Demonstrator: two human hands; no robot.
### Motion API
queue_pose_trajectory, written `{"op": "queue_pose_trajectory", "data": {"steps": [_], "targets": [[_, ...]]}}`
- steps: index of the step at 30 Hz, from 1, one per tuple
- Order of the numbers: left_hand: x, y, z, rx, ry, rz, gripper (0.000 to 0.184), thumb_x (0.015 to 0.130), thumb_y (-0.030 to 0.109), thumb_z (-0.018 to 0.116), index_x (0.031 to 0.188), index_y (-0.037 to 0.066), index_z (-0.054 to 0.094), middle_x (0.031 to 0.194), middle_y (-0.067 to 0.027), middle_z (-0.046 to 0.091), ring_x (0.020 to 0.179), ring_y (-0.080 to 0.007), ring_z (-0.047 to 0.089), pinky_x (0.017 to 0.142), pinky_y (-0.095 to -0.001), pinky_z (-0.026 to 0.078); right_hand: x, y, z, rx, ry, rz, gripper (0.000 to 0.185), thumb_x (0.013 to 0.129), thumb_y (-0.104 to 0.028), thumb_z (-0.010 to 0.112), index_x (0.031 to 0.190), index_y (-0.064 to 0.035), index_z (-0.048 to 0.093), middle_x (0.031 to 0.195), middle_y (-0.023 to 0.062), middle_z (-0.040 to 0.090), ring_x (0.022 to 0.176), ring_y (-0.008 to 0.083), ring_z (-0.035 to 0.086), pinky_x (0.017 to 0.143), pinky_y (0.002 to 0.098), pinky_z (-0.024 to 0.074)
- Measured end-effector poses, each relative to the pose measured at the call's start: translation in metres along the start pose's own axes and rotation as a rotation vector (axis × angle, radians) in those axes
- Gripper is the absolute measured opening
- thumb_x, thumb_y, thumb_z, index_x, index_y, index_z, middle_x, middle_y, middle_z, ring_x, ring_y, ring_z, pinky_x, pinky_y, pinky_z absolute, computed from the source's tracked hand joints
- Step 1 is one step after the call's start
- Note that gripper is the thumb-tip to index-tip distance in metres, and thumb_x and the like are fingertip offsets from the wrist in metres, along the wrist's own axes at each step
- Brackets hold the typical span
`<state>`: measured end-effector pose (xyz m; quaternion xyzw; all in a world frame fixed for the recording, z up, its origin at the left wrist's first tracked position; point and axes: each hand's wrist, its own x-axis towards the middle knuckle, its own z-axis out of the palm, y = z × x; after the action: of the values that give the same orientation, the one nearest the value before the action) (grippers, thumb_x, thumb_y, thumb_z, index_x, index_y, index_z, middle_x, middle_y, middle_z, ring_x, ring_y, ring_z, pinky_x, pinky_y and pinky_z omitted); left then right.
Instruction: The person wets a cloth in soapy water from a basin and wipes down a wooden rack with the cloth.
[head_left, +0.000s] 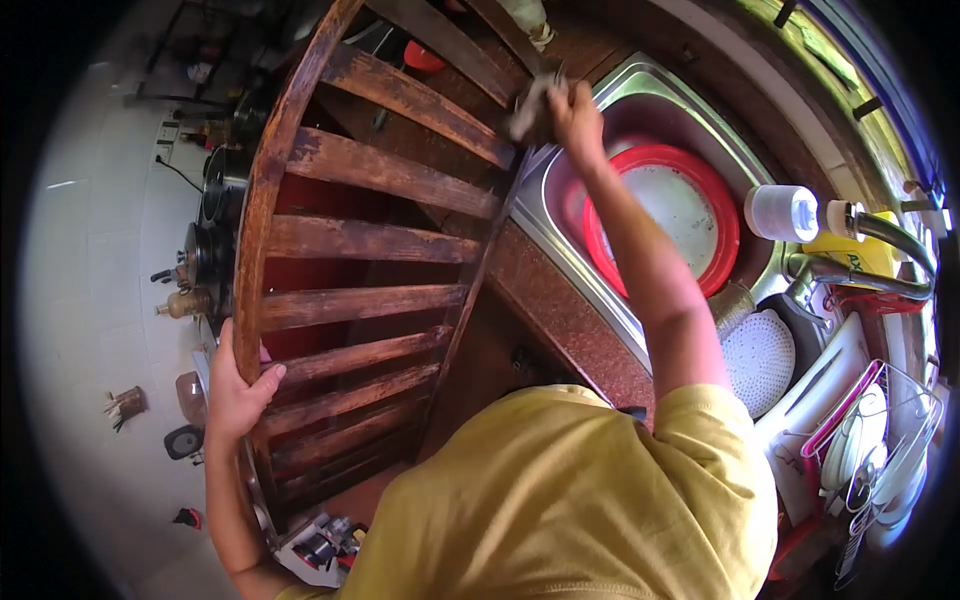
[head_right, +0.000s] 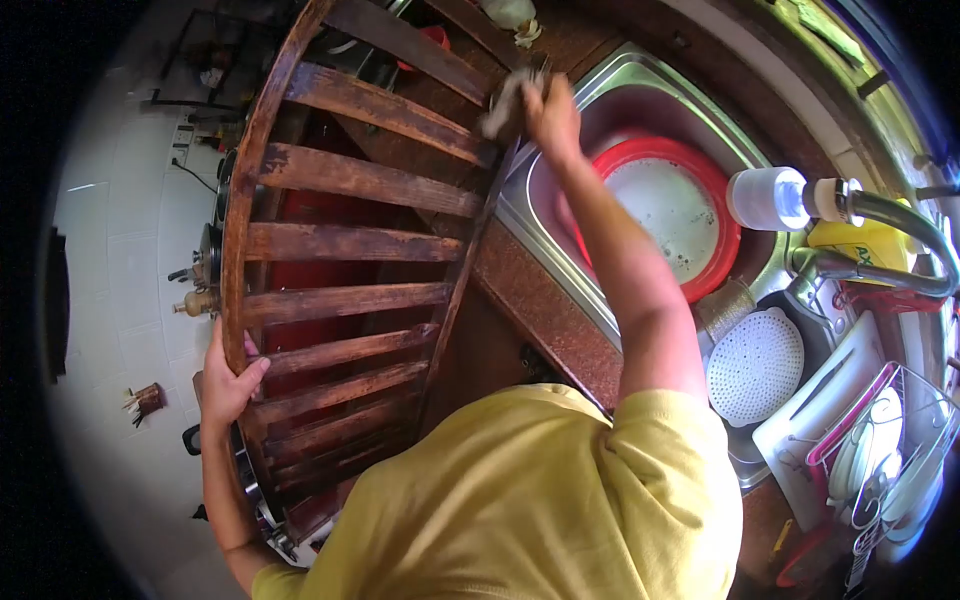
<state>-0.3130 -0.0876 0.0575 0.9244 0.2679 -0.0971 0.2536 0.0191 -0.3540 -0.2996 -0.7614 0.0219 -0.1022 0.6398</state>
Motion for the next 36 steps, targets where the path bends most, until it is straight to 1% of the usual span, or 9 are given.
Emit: {"op": "queue_pose_trajectory", "data": {"steps": [2, 4, 10, 16, 19, 21, 22, 30, 36], "targets": [[0.0, 0.0, -0.002, -0.013, 0.021, -0.02, 0.05, 0.073, -0.001, 0.072, 0.117, 0.004, 0.048, 0.085, -0.004, 0.052, 0.078, -0.015, 0.053, 0.071, -0.0297, 0.047, 0.042, -0.003, 0.017, -0.2, 0.065, -0.16, 0.043, 0.091, -0.037, 0.063, 0.118, -0.0045, 0.058, 0.118, 0.024, 0.057, 0.111, 0.0435, 0.052, 0.093, 0.0491, 0.0443], [0.001, -0.003, -0.004, 0.04, -0.001, -0.022, 0.05, 0.074, 0.0, 0.072, 0.117, 0.005, 0.049, 0.086, -0.0038, 0.052, 0.078, -0.0147, 0.052, 0.072, -0.0293, 0.047, 0.032, -0.014, 0.045, -0.275, 0.079, -0.002, 0.038, 0.093, -0.031, 0.06, 0.122, -0.0072, 0.058, 0.128, 0.0197, 0.053, 0.121, 0.0425, 0.046, 0.098, 0.0513, 0.0407], [0.001, -0.003, -0.003, 0.003, -0.032, -0.061, 0.048, 0.073, -0.001, 0.072, 0.115, 0.004, 0.048, 0.085, -0.0038, 0.052, 0.078, -0.0143, 0.052, 0.071, -0.0286, 0.046, -0.07, -0.001, 0.06, -0.316, 0.099, -0.291, 0.041, 0.08, -0.002, 0.058, 0.12, -0.007, 0.059, 0.132, 0.019, 0.051, 0.113, 0.0416, 0.048, 0.096, 0.0506, 0.0426], [0.006, 0.011, -0.002, -0.09, -0.03, -0.21, 0.047, 0.073, -0.001, 0.072, 0.113, 0.004, 0.048, 0.085, -0.0038, 0.053, 0.077, -0.0142, 0.053, 0.07, -0.0285, 0.047, -0.065, -0.079, 0.019, 0.142, -0.019, -0.216, 0.021, 0.08, -0.009, 0.059, 0.099, -0.0027, 0.065, 0.09, 0.0159, 0.058, 0.086, 0.0336, 0.058, 0.078, 0.0421, 0.0481], [0.002, -0.012, -0.003, -0.058, -0.051, -0.052, 0.066, 0.079, -0.005, 0.068, 0.137, 0.005, 0.038, 0.09, -0.0047, 0.052, 0.059, -0.01, 0.054, 0.047, -0.0232, 0.046, -0.017, -0.189, 0.039, 0.251, 0.164, -0.625, 0.036, 0.08, -0.022, 0.065, 0.113, -0.0065, 0.062, 0.101, 0.0154, 0.058, 0.104, 0.0348, 0.052, 0.089, 0.0465, 0.0415], [-0.004, 0.0, -0.001, 0.056, 0.002, -0.035, 0.047, 0.073, 0.002, 0.074, 0.112, 0.004, 0.049, 0.082, -0.0048, 0.054, 0.076, -0.0155, 0.054, 0.07, -0.0301, 0.047, 0.005, -0.255, 0.062, 0.251, 0.362, -0.741, 0.037, 0.091, -0.029, 0.063, 0.117, -0.0041, 0.057, 0.111, 0.0199, 0.059, 0.105, 0.0382, 0.055, 0.087, 0.048, 0.0446], [-0.007, 0.006, 0.0, 0.054, 0.014, -0.066, 0.049, 0.072, 0.003, 0.075, 0.113, 0.003, 0.048, 0.082, -0.0051, 0.054, 0.076, -0.016, 0.054, 0.071, -0.0306, 0.047, 0.008, -0.261, 0.084, 0.134, 0.416, -0.663, 0.034, 0.086, -0.018, 0.062, 0.117, -0.0065, 0.055, 0.118, 0.0202, 0.055, 0.111, 0.039, 0.05, 0.091, 0.0522, 0.0397], [-0.008, -0.013, -0.002, -0.006, 0.011, -0.068, 0.05, 0.071, 0.003, 0.075, 0.113, 0.002, 0.048, 0.084, -0.0051, 0.052, 0.077, -0.016, 0.051, 0.072, -0.0292, 0.046, -0.021, -0.029, 0.101, -0.161, 0.23, -0.223, 0.025, 0.077, -0.007, 0.065, 0.099, -0.0069, 0.055, 0.101, 0.0165, 0.053, 0.097, 0.0357, 0.05, 0.078, 0.0486, 0.0428], [-0.007, -0.004, 0.0, -0.066, 0.004, -0.126, 0.048, 0.07, 0.002, 0.074, 0.111, 0.002, 0.048, 0.085, -0.005, 0.051, 0.078, -0.0157, 0.051, 0.071, -0.0293, 0.046, -0.011, -0.087, 0.111, -0.042, 0.327, -0.409, 0.029, 0.072, -0.005, 0.067, 0.097, -0.0045, 0.054, 0.096, 0.0178, 0.052, 0.093, 0.0376, 0.05, 0.075, 0.0494, 0.0431]]}}
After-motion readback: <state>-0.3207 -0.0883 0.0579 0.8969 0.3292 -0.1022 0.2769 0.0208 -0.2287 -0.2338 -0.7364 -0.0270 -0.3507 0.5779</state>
